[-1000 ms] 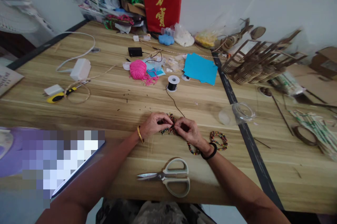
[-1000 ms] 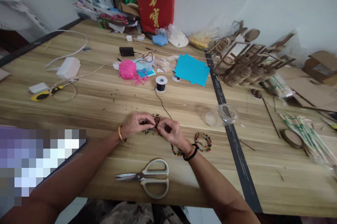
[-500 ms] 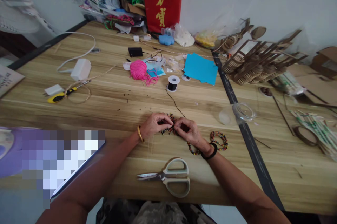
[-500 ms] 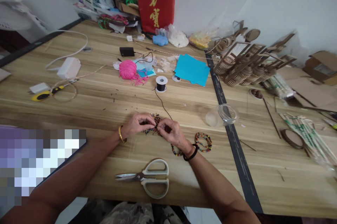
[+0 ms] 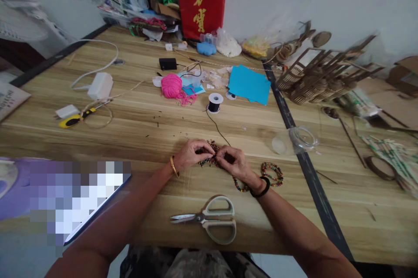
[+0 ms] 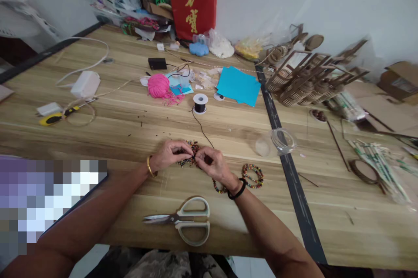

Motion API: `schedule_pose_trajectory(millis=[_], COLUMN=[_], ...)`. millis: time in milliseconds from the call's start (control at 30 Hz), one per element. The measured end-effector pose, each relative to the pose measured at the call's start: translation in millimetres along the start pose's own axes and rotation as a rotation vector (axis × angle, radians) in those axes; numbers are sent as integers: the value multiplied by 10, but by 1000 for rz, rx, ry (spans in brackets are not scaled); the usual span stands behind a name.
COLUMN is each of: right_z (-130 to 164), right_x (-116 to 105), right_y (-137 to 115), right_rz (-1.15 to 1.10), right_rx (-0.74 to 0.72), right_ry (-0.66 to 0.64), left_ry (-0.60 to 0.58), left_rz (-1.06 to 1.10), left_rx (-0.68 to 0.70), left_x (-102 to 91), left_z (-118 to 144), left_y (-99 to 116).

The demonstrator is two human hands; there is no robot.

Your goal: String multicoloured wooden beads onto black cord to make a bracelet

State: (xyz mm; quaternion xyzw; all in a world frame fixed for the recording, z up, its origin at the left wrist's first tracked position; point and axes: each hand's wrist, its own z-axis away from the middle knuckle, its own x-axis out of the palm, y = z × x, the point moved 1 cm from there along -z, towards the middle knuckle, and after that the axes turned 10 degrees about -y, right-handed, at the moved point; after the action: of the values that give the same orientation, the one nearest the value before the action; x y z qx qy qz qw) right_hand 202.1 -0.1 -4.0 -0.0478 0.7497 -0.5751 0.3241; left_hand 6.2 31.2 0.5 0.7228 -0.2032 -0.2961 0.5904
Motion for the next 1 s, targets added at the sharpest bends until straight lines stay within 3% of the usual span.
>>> schedule_pose_trajectory(millis=[1000], right_z=[0], right_x=[7], right_y=[4], right_rz=[17], right_rx=[-8], right_ry=[10], left_ry=[-6], left_rz=[-25], left_rx=[0], left_x=[-2], left_z=[-2], left_y=[-3])
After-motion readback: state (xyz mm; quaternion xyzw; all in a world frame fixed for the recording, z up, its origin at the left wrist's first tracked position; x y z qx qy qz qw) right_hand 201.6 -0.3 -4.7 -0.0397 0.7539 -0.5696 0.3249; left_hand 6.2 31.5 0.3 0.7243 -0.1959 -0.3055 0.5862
